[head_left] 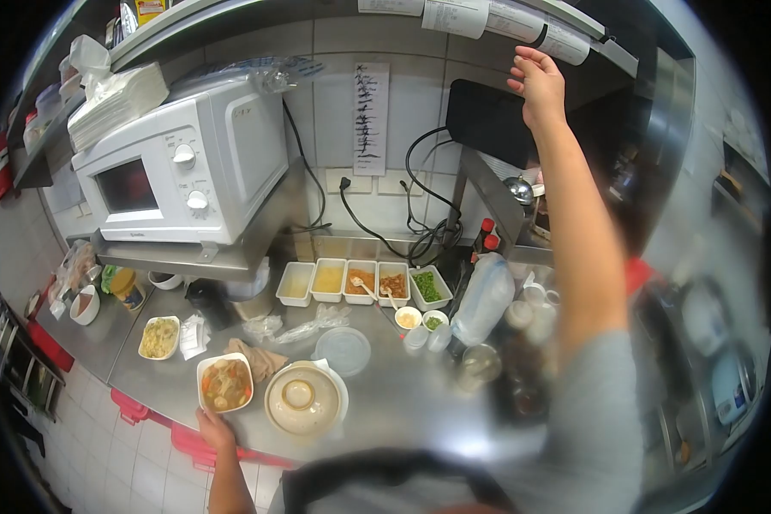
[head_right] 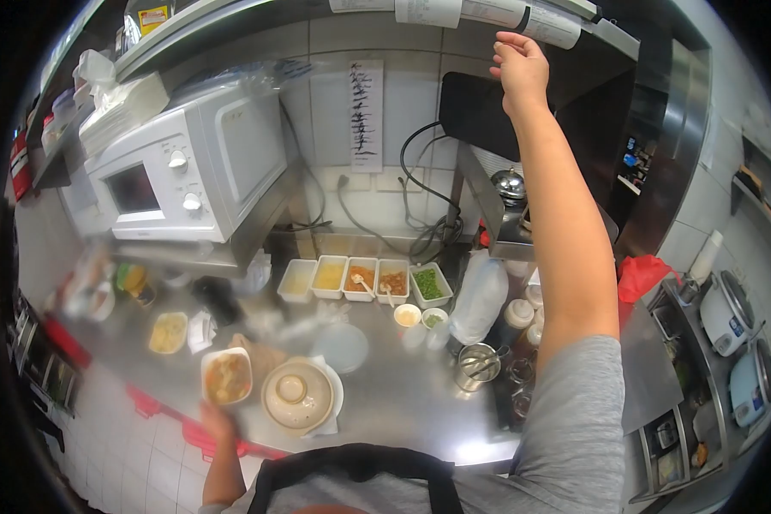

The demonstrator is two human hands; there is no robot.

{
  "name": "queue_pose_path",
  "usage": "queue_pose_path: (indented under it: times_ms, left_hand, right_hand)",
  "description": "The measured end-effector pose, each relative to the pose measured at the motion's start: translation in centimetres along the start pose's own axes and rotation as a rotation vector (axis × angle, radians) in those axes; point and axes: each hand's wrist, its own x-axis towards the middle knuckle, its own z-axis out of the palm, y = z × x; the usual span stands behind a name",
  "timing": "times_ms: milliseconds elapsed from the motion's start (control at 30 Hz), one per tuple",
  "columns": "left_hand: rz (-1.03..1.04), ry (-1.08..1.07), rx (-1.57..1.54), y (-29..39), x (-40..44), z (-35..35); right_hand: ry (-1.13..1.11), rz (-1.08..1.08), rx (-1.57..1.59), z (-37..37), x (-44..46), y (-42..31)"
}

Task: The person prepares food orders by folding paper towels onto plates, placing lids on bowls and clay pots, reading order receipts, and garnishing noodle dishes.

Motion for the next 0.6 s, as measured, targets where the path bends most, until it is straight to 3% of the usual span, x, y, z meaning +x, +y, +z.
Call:
queue_pose_path:
  times_ms: [100,367,467,600]
  left_hand:
    - [-0.172,-0.086,-0.083,1.9,0.1,-1.3]
    - [-0.167,-0.082,-0.088,1.6,0.1,-1.2]
    - [-0.201,-0.097,-0.108,2.2,0.1,-1.5]
    - [-0.203,-0.08,-0.119,2.9,0.1,-1.9]
  right_hand:
    - [0.016,-0.011,0.051,-0.1,0.3,-0.2]
    - [-0.037,-0.066,-0.066,0.9,-0.8,-0.4]
    - [-0.153,-0.158,-0.151,2.3,-2.2,-0.9]
    - [-0.611,-0.126,-0.477,4.4,-5.2,-3.4]
